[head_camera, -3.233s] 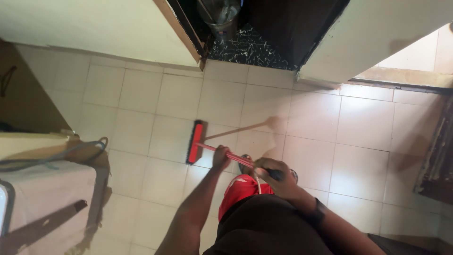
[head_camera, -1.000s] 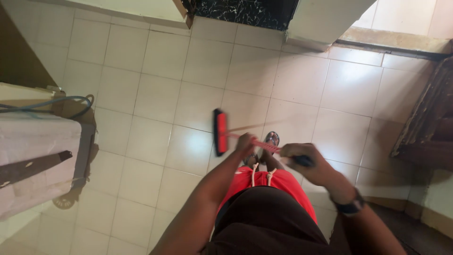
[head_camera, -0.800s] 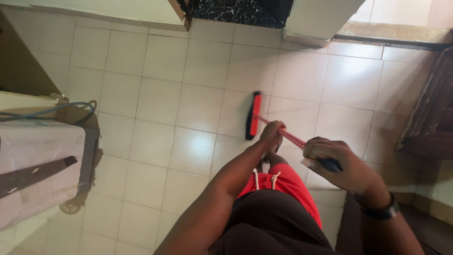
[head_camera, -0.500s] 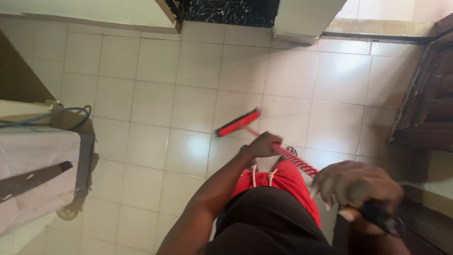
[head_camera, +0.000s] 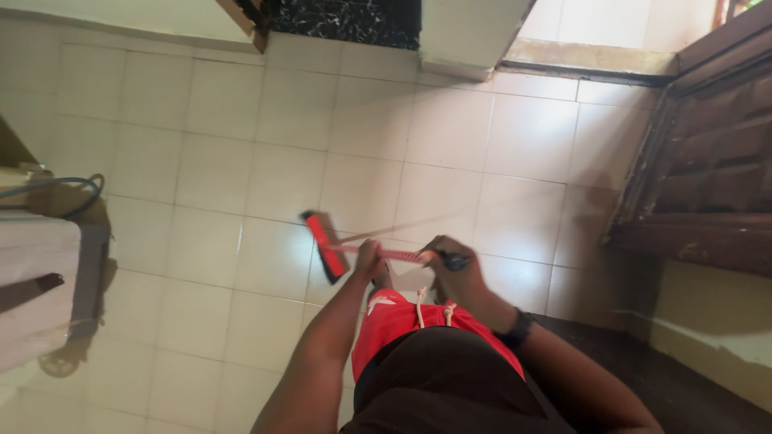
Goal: The person sweeps the tiled floor using a squeegee, pushing dirt and debris toward a doorway and through several rooms.
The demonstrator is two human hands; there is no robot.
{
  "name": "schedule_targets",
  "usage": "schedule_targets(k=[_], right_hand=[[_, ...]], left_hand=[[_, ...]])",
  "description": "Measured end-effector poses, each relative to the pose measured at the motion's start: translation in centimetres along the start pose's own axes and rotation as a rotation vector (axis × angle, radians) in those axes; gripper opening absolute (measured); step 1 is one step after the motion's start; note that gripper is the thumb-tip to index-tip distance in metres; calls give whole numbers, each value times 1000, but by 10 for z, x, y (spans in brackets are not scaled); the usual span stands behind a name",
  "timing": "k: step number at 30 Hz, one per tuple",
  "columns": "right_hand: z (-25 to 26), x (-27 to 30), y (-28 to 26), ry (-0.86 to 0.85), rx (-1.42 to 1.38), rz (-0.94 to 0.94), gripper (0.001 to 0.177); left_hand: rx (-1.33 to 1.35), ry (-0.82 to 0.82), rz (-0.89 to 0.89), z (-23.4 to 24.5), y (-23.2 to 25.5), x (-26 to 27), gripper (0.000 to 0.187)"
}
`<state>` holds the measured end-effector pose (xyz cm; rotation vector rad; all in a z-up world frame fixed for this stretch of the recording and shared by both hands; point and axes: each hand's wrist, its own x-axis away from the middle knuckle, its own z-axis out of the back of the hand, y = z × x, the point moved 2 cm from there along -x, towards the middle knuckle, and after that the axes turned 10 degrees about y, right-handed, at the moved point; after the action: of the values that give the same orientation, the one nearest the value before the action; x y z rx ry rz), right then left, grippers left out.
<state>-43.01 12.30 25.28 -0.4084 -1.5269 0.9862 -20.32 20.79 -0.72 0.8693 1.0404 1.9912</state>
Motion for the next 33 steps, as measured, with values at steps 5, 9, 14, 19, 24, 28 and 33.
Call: schedule_targets(k=[5,9,14,19,24,28,33], right_hand=[[111,3,-55,112,5,599,13],[171,35,-110,194,8,792,13],[203,84,-156,-63,-193,1150,17],[174,82,-117,-257,-296,986,22],[76,32,-48,-382,-114,766,10],[76,3,-31,-460,-73,526,20],[135,-4,-70,-320,38,684,13]], left_hand=[[-71,-97,-488,-154,74,-27,8],[-60,-232,-407,-224,149,-28,13],[-53,-238,-471,-216,226,13,16],[-47,-215,-404,-143,166,36,27],[-196,35,-336,-55,60,58,24],[-240,-64,-309,-66,40,56,8],[-196,-141,-578,-166,81,18,17]])
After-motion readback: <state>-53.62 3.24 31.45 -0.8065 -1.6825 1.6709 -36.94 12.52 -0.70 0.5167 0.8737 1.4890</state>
